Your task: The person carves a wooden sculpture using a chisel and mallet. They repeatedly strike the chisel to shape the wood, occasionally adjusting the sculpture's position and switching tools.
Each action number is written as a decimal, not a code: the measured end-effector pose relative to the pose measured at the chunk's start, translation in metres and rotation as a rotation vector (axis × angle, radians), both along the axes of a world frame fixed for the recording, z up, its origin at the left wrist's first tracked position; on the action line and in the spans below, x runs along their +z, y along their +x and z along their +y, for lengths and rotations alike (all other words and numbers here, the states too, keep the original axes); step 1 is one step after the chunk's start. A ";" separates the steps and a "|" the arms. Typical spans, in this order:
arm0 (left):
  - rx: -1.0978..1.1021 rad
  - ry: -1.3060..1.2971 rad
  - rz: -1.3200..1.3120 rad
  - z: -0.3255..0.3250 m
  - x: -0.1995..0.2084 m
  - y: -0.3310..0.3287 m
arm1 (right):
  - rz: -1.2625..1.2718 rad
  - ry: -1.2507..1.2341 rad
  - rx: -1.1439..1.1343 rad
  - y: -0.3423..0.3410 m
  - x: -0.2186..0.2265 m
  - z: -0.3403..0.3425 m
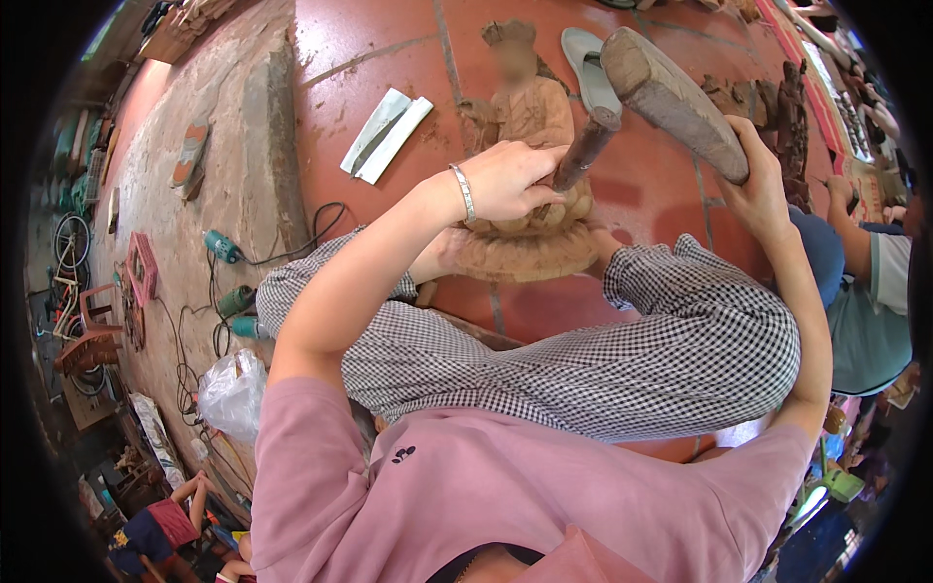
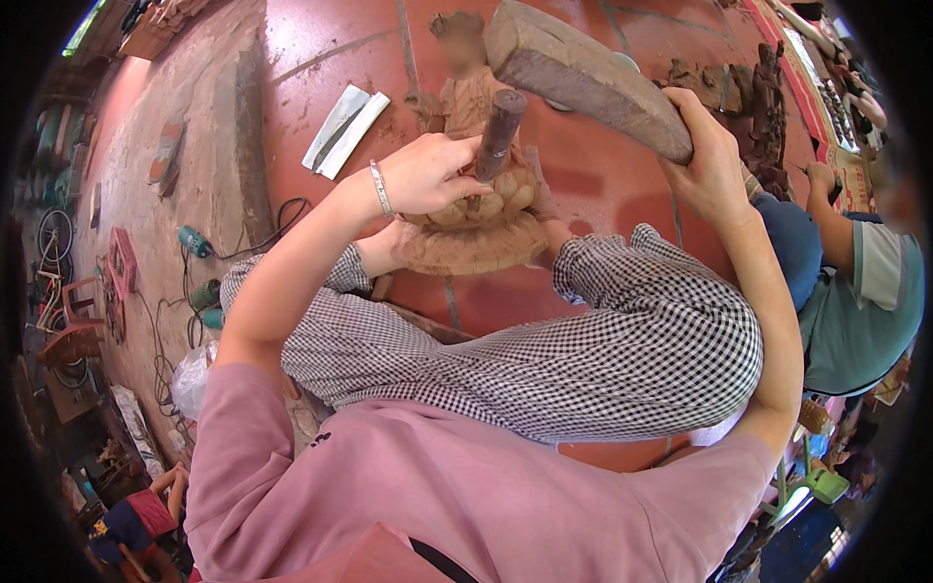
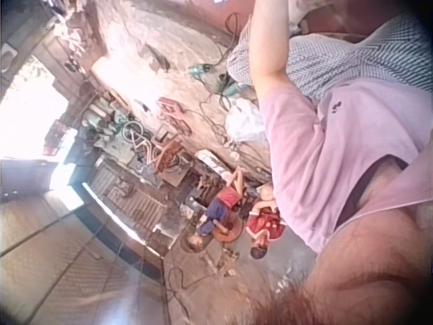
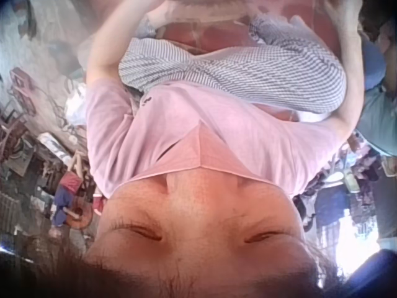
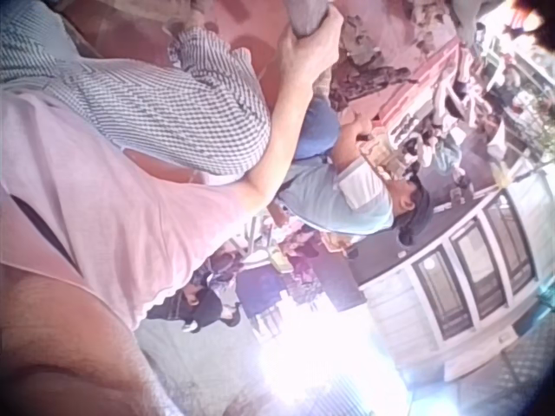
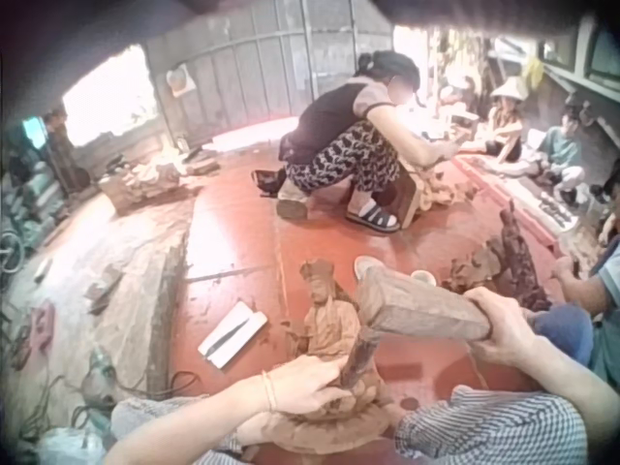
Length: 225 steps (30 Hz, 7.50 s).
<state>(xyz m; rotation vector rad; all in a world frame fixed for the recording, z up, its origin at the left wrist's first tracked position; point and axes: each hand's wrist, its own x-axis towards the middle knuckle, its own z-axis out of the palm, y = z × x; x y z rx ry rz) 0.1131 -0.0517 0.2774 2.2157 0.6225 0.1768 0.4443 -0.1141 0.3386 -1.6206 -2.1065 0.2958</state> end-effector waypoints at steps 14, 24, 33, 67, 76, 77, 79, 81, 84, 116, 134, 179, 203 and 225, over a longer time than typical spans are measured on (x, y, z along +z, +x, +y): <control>0.055 -0.036 -0.111 -0.007 -0.002 -0.007 | 0.055 0.083 0.105 -0.006 0.003 0.001; 0.057 0.140 -0.051 -0.013 -0.005 -0.006 | -0.161 0.244 0.184 -0.003 0.005 0.005; 0.067 0.243 -0.169 -0.017 -0.022 -0.010 | -0.271 0.296 0.247 -0.009 0.016 0.003; 0.098 0.110 -0.078 -0.018 -0.006 -0.010 | -0.215 0.235 0.187 -0.003 0.011 0.001; 0.021 0.208 -0.172 -0.021 -0.019 -0.013 | -0.066 0.194 0.189 0.002 0.006 -0.002; 0.021 0.227 -0.188 -0.021 -0.020 -0.013 | -0.079 0.192 0.205 0.001 0.006 -0.002; 0.022 0.265 -0.221 -0.021 -0.021 -0.014 | -0.103 0.187 0.239 0.000 0.010 0.000; 0.024 0.279 -0.209 -0.024 -0.026 -0.016 | -0.213 0.290 0.296 -0.004 0.014 0.001; 0.007 0.308 -0.226 -0.024 -0.027 -0.016 | -0.145 0.247 0.299 0.000 0.010 0.000; 0.611 0.029 -0.638 -0.065 -0.059 0.004 | -0.162 0.326 0.216 -0.013 0.034 0.007; 0.448 0.123 -0.233 -0.035 -0.028 0.007 | -0.318 0.384 0.228 -0.029 0.055 0.008; 0.320 0.006 -0.081 -0.024 -0.017 0.018 | -0.161 0.248 0.196 -0.010 0.023 0.003; 0.193 0.125 0.154 -0.021 -0.002 0.032 | -0.098 0.216 0.227 -0.002 0.017 0.003; 0.181 0.077 0.116 -0.016 0.003 0.037 | -0.081 0.213 0.149 0.024 -0.016 -0.007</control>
